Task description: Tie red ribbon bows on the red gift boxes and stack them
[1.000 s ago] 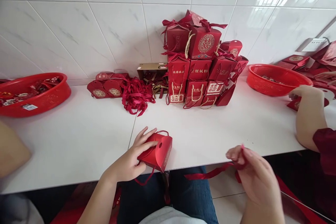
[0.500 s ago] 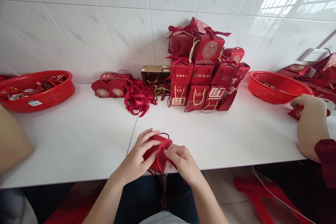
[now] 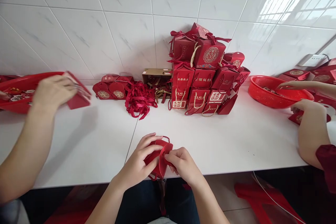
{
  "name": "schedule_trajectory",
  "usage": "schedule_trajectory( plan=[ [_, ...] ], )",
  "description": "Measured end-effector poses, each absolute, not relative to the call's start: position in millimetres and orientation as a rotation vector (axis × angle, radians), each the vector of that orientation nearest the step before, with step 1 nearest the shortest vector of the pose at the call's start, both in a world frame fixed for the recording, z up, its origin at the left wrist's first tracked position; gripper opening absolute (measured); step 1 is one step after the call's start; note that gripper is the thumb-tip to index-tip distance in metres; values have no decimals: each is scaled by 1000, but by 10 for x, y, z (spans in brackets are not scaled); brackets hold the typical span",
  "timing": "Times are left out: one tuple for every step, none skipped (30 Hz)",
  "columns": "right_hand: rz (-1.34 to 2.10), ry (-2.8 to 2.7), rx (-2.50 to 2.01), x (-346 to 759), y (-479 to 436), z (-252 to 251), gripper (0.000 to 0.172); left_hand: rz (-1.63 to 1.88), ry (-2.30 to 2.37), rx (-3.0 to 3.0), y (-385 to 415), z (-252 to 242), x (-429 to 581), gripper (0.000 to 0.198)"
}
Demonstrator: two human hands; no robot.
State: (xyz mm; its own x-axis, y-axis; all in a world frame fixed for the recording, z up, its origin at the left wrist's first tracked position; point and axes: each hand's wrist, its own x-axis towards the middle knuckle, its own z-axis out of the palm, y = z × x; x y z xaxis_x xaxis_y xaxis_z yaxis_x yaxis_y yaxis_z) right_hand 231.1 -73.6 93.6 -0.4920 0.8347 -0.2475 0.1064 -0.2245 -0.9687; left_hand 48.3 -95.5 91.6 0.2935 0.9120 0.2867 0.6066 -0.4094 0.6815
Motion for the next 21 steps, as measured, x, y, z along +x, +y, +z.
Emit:
schedule_trajectory(
  plan=[
    [1771,-1503,-1134,2310,-736,939,45,917,1359,2125,-955,917,487,27],
    [1769,-1510,-1137,2308,-736,944,46,923,1363,2130,-956,918,491,26],
    [1763,-1518,-1141,2304,-736,950,47,934,1368,2136,-956,916,496,25],
    [1749,-1531,-1145,2297,-736,956,47,949,1374,2145,-956,914,500,24],
    [1730,-1547,-1154,2289,-737,961,48,966,1381,2155,-954,909,505,23],
    [1705,-1566,-1165,2280,-738,965,49,982,1387,2163,-951,903,509,22],
    [1672,-1589,-1180,2272,-741,966,49,994,1392,2170,-947,897,513,20],
    [1635,-1613,-1195,2264,-746,964,50,1004,1398,2174,-942,889,516,19],
    [1599,-1637,-1211,2258,-751,960,50,1012,1402,2173,-938,882,518,19],
    [1566,-1661,-1224,2255,-757,955,51,1024,1406,2167,-934,875,520,19],
    [1534,-1682,-1236,2254,-764,948,52,1036,1404,2158,-931,869,522,18],
    [1502,-1699,-1243,2255,-770,940,52,1053,1397,2144,-931,864,523,18],
    [1474,-1711,-1247,2258,-776,932,52,1070,1386,2125,-932,860,524,18],
    [1449,-1718,-1250,2264,-781,924,52,1090,1373,2098,-934,857,525,17],
    [1423,-1722,-1251,2270,-783,916,51,1112,1360,2064,-938,854,526,17],
    [1400,-1728,-1250,2278,-784,908,50,1135,1349,2022,-941,852,525,16],
    [1378,-1736,-1253,2286,-783,901,49,1162,1341,1975,-944,851,524,15],
    [1348,-1747,-1259,2294,-780,894,47,1197,1338,1922,-946,850,522,14],
    [1305,-1755,-1267,2301,-775,889,44,1236,1335,1867,-947,849,518,13],
    [1246,-1752,-1267,2305,-769,886,41,1277,1328,1814,-945,848,513,13],
    [1171,-1738,-1259,2306,-762,886,35,1312,1317,1765,-942,848,508,12]
  ],
)
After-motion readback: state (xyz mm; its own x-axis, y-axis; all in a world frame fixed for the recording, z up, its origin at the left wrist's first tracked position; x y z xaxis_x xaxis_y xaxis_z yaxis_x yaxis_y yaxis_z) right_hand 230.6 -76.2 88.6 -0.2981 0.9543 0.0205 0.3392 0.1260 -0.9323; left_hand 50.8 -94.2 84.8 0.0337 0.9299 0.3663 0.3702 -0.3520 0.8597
